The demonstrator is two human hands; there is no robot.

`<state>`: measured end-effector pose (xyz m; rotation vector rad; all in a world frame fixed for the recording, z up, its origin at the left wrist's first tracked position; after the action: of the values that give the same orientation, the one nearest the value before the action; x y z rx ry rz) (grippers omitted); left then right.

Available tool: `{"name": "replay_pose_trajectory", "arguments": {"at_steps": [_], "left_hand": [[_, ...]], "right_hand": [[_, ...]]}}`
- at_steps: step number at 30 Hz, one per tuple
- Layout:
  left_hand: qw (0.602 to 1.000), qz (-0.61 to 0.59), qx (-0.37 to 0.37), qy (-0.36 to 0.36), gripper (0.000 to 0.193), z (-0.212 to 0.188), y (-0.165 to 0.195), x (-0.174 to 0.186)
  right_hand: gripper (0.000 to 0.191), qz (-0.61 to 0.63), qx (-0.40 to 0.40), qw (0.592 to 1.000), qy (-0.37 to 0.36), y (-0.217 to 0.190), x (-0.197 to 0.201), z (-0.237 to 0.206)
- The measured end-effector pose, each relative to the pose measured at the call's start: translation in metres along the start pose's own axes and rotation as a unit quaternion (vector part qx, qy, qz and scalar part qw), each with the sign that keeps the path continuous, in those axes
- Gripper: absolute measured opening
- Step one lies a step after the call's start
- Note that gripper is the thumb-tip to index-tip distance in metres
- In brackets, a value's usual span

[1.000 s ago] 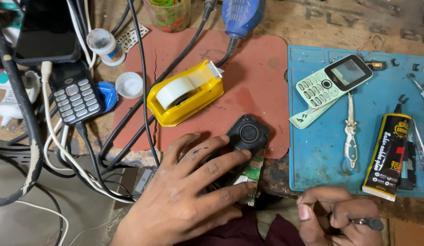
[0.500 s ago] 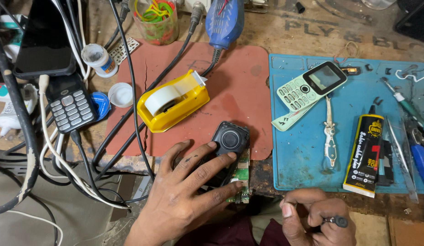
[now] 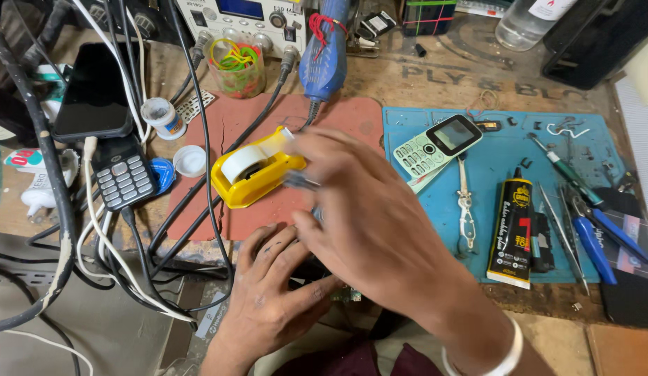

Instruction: The person removes the back cover and battery from a light green feature phone, then uses a screwdriver to loosen screws and pry open the casing. The person detaches the front keypad and screen assembly, exposing the internal circuit board, and continues to manipulate internal components with the screwdriver.

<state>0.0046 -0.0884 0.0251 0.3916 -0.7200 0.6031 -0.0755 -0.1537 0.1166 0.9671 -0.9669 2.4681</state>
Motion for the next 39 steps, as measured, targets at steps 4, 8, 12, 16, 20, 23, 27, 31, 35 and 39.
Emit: {"name": "replay_pose_trajectory", "arguments": {"at_steps": [4, 8, 12, 16, 20, 23, 27, 31, 35, 39], "left_hand": [[0.999, 0.022, -0.009, 0.03, 0.048, -0.007, 0.004, 0.001], [0.999, 0.015, 0.006, 0.036, 0.054, -0.014, 0.005, 0.0], [0.998, 0.027, 0.001, 0.053, 0.053, -0.018, 0.006, 0.0], [0.997, 0.04, 0.003, 0.065, 0.05, -0.023, 0.005, -0.002], [0.992, 0.083, -0.001, 0.099, 0.036, -0.028, 0.011, -0.005], [0.985, 0.121, -0.002, 0.122, 0.033, -0.034, 0.018, -0.006], [0.975, 0.158, 0.005, 0.154, 0.033, -0.041, 0.025, -0.004], [0.977, 0.148, 0.011, 0.15, 0.034, -0.043, 0.026, -0.005], [0.978, 0.139, 0.014, 0.154, 0.034, -0.044, 0.026, -0.005], [0.973, 0.152, -0.002, 0.173, 0.035, -0.044, 0.031, 0.002]], "right_hand": [[0.05, -0.171, 0.149, 0.974, -0.017, -0.016, -0.066, 0.06], [0.061, -0.233, 0.048, 0.928, -0.285, 0.014, -0.125, 0.08], [0.066, -0.197, 0.016, 0.935, -0.294, -0.006, -0.07, 0.067], [0.063, -0.099, 0.035, 0.969, -0.224, -0.023, 0.0, 0.018], [0.064, -0.09, -0.035, 0.972, -0.212, 0.003, 0.001, -0.032], [0.06, -0.108, -0.038, 0.98, -0.161, 0.009, -0.003, -0.047], [0.061, -0.1, -0.062, 0.98, -0.161, 0.01, -0.005, -0.048], [0.061, -0.111, -0.029, 0.984, -0.136, 0.0, 0.001, -0.044], [0.064, -0.088, 0.053, 0.993, -0.063, -0.015, 0.017, -0.052], [0.034, -0.038, -0.12, 0.992, -0.028, 0.027, 0.045, -0.055]]}}
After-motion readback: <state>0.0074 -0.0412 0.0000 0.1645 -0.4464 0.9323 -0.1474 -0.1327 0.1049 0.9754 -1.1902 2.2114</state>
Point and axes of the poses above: each hand's wrist, its own z-axis towards the middle knuckle, its own x-axis out of the back of the hand, y = z × x, the point moved 10 cm from there along z, towards the middle knuckle, and after that the axes turned 12 degrees about -x, right-handed, at the moved point
